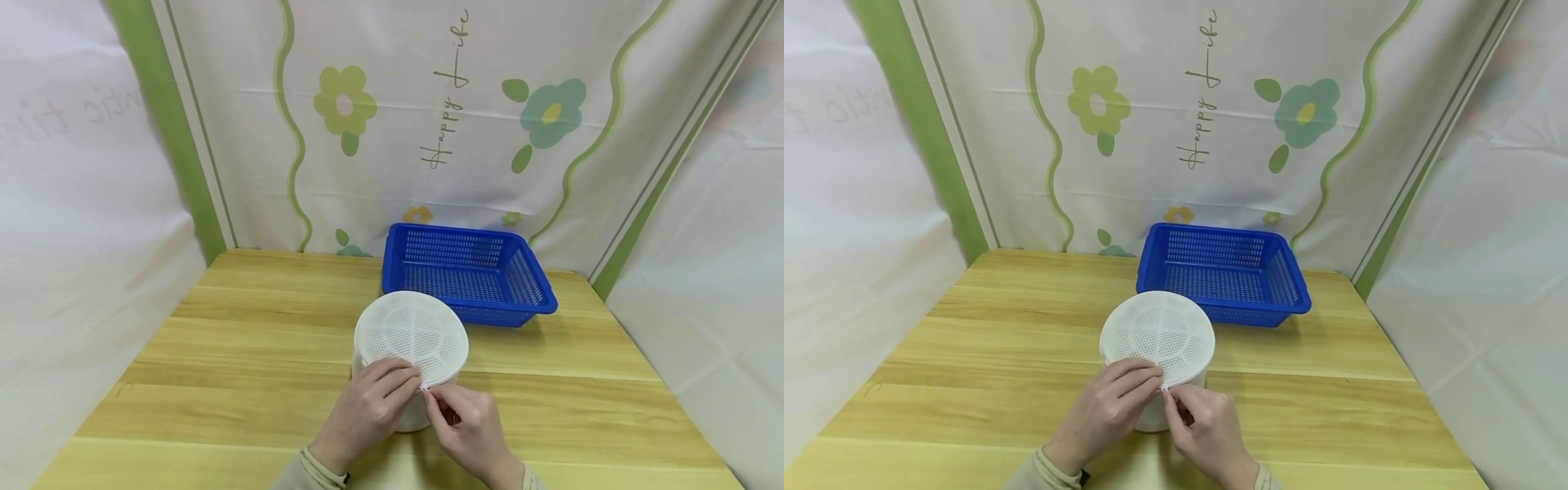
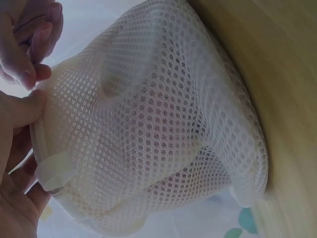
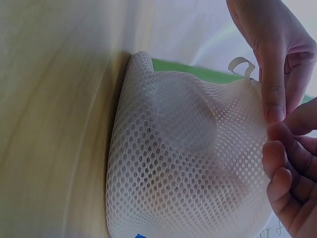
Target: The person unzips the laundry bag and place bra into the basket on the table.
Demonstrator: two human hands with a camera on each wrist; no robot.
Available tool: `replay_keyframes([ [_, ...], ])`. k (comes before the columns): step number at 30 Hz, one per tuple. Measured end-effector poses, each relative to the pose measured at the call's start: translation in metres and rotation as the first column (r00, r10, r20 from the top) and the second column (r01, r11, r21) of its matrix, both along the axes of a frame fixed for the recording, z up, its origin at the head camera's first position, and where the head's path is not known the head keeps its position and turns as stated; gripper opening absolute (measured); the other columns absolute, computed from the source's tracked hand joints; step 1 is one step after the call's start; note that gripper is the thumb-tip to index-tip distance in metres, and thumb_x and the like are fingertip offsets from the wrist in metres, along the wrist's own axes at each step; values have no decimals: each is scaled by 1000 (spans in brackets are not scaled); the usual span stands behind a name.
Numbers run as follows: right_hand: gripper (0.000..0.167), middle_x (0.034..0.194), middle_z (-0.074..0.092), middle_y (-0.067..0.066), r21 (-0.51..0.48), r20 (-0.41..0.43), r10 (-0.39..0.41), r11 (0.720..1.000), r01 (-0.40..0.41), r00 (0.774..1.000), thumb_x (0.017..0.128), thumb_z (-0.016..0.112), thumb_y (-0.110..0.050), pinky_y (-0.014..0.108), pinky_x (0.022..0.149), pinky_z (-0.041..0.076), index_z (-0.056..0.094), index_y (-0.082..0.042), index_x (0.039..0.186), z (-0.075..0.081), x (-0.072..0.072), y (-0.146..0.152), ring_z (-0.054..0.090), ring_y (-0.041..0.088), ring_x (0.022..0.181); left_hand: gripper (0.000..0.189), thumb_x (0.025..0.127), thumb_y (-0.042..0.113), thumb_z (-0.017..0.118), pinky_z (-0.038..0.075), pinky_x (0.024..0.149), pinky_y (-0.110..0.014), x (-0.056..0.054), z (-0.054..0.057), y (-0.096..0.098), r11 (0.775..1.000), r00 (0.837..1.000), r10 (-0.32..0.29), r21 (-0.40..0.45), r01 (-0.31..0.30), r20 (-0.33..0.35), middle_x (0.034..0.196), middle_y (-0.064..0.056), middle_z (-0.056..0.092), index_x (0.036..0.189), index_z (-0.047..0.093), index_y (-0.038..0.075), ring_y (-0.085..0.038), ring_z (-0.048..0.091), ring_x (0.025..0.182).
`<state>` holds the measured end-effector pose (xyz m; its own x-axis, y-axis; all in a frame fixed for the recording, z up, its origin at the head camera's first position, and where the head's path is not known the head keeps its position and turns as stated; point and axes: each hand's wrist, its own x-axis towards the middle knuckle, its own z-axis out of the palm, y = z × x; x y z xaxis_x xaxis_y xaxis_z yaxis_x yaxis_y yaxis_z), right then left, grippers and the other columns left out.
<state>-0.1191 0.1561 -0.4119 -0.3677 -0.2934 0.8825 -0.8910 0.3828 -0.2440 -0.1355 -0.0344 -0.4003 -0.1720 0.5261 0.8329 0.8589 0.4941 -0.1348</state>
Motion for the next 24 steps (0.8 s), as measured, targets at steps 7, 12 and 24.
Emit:
replay_keyframes([
  [7,13,67,59,-7,3,-11,-12,1000,12,1000,92,62,-6,5,46,40,68,-5,82,1,0,0,48,-5,55,28,101,5,46,50,97,-32,0,0,0,1000,1000,-2,3,2,-10,101,-5,70,100,74,2,-21,64,99],
  [12,12,66,57,-8,6,-23,-20,1000,20,1000,93,62,-7,5,46,38,69,-6,82,1,0,1,47,-5,55,28,101,6,47,51,95,-32,0,-1,0,1000,1000,-3,8,3,-14,101,-5,70,100,74,2,-21,64,99],
  [24,14,65,57,-9,17,-28,-53,998,53,998,92,63,-9,5,45,37,69,-7,80,1,0,1,46,-6,54,28,103,8,47,51,95,-31,0,0,-2,1000,1000,2,0,-2,-1,101,-4,71,101,75,3,-20,64,99],
])
